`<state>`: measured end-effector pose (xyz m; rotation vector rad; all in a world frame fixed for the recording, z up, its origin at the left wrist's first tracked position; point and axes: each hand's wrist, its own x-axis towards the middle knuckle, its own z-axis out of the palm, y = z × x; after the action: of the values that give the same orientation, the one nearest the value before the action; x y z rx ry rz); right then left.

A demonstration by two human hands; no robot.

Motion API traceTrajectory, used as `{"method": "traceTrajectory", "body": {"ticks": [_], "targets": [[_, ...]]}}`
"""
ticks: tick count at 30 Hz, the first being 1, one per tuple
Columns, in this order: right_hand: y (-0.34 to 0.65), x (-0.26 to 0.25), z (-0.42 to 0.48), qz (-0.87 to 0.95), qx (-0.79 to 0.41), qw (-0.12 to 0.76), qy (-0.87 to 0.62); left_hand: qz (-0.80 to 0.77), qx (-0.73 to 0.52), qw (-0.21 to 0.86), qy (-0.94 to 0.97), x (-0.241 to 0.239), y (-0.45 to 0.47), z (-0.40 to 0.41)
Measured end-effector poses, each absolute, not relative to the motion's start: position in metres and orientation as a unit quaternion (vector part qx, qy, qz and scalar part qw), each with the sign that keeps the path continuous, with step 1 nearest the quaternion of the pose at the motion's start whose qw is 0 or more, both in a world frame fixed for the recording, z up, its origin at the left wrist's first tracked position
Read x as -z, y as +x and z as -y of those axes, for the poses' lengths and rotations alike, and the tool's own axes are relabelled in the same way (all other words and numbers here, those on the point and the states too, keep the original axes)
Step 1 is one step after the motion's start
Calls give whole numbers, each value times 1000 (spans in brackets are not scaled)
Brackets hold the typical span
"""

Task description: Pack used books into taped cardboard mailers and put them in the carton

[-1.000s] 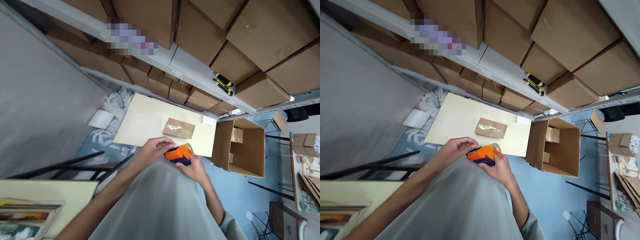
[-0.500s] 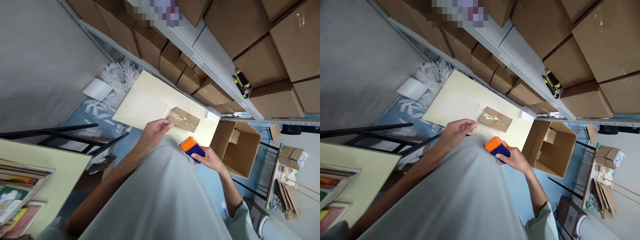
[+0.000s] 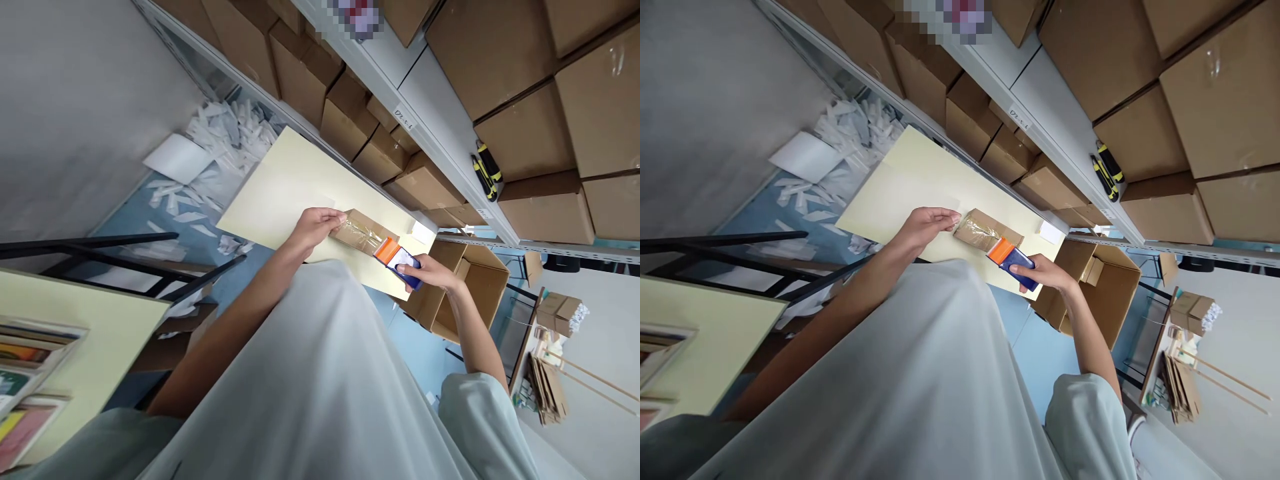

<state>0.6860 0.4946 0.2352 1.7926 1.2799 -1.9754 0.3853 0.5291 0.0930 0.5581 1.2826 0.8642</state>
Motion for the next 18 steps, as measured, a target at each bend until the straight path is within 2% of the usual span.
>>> {"method": "traceTrajectory", "body": {"ticks": [5, 12, 18], "targets": [[700, -243, -508, -440, 656, 129, 600, -603, -415, 636, 245, -70, 354, -543], [723, -225, -522, -407, 654, 175, 613, -607, -364, 681, 184, -33, 368, -546], [733, -213, -525, -403, 656, 180, 612, -598, -351, 700, 169, -2, 387, -541]]}}
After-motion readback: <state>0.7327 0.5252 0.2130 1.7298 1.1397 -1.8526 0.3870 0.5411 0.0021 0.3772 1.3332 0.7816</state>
